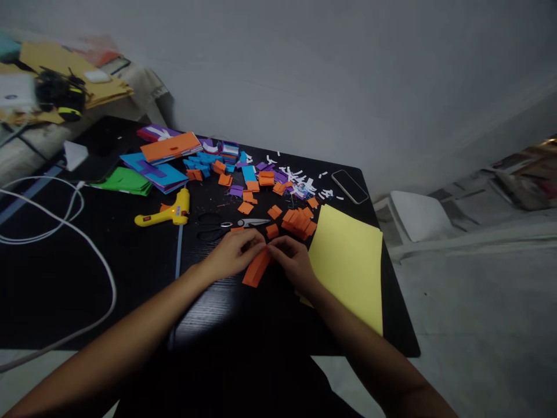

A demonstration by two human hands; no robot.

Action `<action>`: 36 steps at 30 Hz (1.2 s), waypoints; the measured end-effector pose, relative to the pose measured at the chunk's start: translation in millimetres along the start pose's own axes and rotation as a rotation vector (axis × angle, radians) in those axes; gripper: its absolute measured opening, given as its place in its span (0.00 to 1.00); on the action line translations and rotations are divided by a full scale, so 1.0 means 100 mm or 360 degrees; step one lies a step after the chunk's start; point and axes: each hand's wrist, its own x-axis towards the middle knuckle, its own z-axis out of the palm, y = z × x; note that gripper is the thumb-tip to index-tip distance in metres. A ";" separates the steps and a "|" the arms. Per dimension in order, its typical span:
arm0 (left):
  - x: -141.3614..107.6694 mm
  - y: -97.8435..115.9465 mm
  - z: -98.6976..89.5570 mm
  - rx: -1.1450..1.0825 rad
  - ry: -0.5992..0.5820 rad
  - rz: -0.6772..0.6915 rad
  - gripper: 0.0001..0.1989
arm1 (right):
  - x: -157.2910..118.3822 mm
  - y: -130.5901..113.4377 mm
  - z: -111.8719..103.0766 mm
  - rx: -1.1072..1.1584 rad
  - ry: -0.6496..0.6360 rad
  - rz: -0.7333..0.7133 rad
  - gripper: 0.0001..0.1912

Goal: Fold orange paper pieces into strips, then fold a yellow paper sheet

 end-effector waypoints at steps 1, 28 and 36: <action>0.00 -0.01 0.00 0.0005 0.0005 0.0014 0.10 | 0.01 0.00 0.00 -0.0007 -0.0003 -0.0008 0.11; 0.05 -0.09 0.00 -0.0165 0.0067 -0.0036 0.07 | 0.04 -0.01 -0.01 0.0031 -0.0106 -0.0035 0.12; 0.04 -0.03 0.00 -0.0241 0.0008 -0.0048 0.08 | 0.02 -0.01 0.01 0.0026 -0.0011 -0.0013 0.13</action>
